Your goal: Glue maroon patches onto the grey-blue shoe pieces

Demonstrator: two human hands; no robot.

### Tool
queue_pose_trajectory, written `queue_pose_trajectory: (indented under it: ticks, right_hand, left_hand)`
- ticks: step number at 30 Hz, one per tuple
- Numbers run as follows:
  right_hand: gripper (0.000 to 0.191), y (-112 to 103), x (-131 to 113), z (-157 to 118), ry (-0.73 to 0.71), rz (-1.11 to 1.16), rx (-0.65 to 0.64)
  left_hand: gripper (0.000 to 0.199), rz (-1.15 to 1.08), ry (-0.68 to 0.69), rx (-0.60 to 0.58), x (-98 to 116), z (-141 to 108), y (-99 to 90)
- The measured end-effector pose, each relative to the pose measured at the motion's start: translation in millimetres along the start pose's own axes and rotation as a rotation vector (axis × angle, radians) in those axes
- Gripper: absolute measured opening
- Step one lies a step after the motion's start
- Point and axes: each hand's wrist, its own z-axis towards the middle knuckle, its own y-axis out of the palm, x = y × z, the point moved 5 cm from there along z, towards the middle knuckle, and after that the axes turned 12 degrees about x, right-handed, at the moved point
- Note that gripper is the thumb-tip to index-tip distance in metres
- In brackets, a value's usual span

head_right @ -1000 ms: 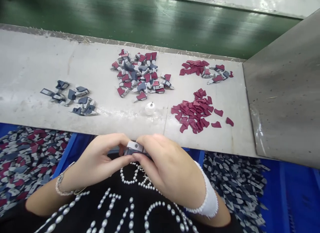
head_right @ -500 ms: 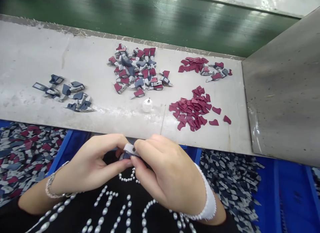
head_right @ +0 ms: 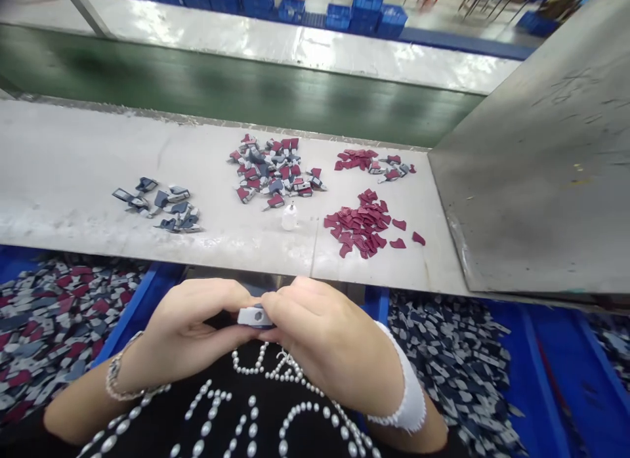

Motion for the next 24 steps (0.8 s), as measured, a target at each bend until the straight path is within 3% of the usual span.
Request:
queue_pose_trajectory:
  ticks: [5, 10, 17, 24]
  right_hand:
    - [0.013, 7.8, -26.1, -14.7, -0.084, -0.044, 0.024]
    - [0.018, 12.0, -36.7, -23.5, -0.057, -0.106, 0.051]
    - [0.02, 6.0, -26.8, -19.1, 0.152, -0.042, 0.176]
    - [0.031, -15.1, -7.8, 3.7, 0.157, -0.002, 0.151]
  left_hand:
    - [0.007, -0.098, -0.14, 0.053, 9.5, -23.6, -2.0]
    - [0.016, -0.096, -0.266, 0.079, 13.6, -33.0, -2.4]
    - [0.009, 0.109, -0.192, 0.117, 23.6, -19.6, -3.8]
    - [0.02, 0.133, -0.065, 0.171, 14.5, 5.4, -10.8]
